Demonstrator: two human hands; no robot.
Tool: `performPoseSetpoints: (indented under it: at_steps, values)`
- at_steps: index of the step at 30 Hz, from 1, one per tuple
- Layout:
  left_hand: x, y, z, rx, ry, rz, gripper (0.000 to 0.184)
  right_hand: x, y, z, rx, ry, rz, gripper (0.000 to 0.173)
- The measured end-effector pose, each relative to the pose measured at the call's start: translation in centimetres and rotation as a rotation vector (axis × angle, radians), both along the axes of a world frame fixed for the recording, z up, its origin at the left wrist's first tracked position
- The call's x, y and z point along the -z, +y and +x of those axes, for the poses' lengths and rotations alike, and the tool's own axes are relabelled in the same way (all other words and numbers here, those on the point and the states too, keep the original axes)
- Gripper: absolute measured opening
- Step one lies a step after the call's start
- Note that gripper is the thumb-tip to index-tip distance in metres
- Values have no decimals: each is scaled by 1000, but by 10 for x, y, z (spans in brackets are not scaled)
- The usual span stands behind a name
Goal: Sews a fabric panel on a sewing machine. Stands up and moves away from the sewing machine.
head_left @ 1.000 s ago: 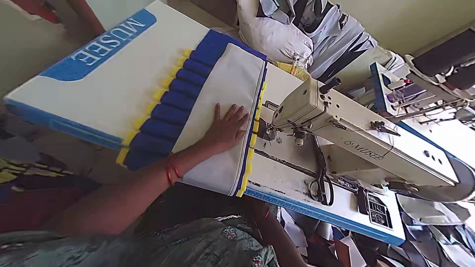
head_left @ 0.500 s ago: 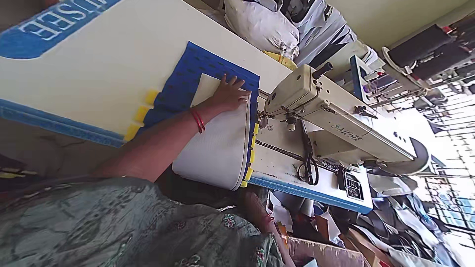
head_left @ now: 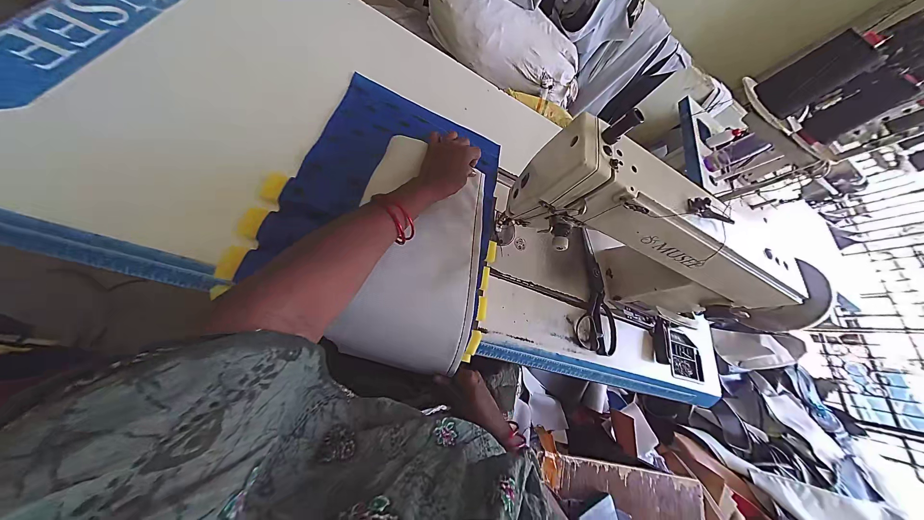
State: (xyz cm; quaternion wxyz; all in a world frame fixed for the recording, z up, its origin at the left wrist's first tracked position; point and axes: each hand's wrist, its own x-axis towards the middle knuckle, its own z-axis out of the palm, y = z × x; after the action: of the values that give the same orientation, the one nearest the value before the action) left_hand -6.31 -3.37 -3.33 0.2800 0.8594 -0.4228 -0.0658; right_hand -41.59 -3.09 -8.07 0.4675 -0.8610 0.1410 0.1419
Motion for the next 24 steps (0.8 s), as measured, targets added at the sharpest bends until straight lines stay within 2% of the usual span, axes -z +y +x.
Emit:
performPoseSetpoints:
  at_steps: [5, 11, 15, 18, 22, 24]
  values:
    - [-4, -27, 22, -31, 5, 10, 22, -29, 0, 5, 154, -91, 215, 26]
    - [-9, -41, 37, -26, 27, 73, 24, -29, -5, 10, 249, -176, 441, 23]
    - [12, -42, 34, 16, -132, -46, 25, -27, -12, 10, 222, -124, 481, 22]
    - [19, -43, 31, 125, -251, -168, 25, -24, -15, 8, 220, -118, 519, 21]
    - [28, -42, 32, 222, -211, -156, 24, -15, -17, 4, 261, -147, 603, 20]
    - [37, -37, 31, 223, -222, -200, 22, -23, -21, 7, 226, -83, 553, 21]
